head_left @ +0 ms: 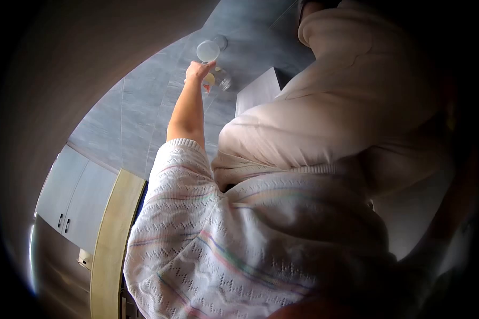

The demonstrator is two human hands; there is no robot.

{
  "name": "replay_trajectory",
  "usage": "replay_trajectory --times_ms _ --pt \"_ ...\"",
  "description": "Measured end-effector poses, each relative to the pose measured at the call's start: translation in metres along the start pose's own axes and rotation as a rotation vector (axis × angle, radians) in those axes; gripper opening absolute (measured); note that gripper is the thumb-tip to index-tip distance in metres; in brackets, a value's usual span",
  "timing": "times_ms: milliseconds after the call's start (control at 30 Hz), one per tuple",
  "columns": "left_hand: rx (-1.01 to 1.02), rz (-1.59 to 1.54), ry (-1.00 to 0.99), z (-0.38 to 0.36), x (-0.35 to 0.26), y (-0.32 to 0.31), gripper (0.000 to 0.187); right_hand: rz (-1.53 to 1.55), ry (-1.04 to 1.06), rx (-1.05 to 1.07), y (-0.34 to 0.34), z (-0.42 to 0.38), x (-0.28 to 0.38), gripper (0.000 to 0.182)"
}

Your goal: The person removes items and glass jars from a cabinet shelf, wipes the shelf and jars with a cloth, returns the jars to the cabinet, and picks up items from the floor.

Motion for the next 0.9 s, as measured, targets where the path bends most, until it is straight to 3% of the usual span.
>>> replay_trajectory --times_ms 67,167,233,333,400,533,667,733,800,900 --pt "0.0 -0.151 -0.008 -0.001 -0.003 0.001 0.077 -0.039 -0.012 0.015 0.0 0.001 -0.005 0.042" --pt "-0.053 -0.31 -0.017 0.0 0.002 -0.011 0.058 -0.14 -0.01 0.064 -0.013 0.025 0.0 0.042" --pt "0.053 -0.546 0.059 -0.032 -0.014 0.014 0.055 -0.2 -0.024 0.096 -0.015 0.047 -0.001 0.043" --pt "0.326 -0.768 0.148 -0.035 -0.01 0.022 0.047 -0.296 -0.023 0.128 -0.018 0.072 -0.005 0.043" --pt "0.616 -0.941 0.208 -0.043 -0.008 0.015 0.036 -0.36 0.113 0.099 -0.025 0.068 0.0 0.043" --pt "0.872 -1.246 0.271 -0.071 -0.024 0.033 0.034 -0.18 0.12 0.046 -0.014 0.057 0.017 0.046" --pt "0.721 -1.309 0.483 -0.077 0.027 0.01 0.051 -0.007 0.108 0.018 0.024 0.0 0.005 0.049" --pt "0.887 -1.35 0.503 -0.087 0.022 0.011 0.056 0.061 0.119 0.012 0.04 -0.019 0.013 0.05" --pt "0.942 -1.255 0.312 -0.111 0.0 0.021 0.067 0.121 0.136 -0.001 0.058 -0.033 0.024 0.051" --pt "1.106 -1.382 0.117 -0.134 -0.03 0.033 0.07 0.158 0.165 0.02 0.097 -0.049 0.043 0.054"
Point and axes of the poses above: each hand's wrist, its own z-axis towards the middle knuckle, its own y-axis out of the back of the hand, x = y × z, the point moved 4 cm from there along z, towards the middle knuckle, and after that the axes turned 11 degrees about -x, right-handed, at the moved point
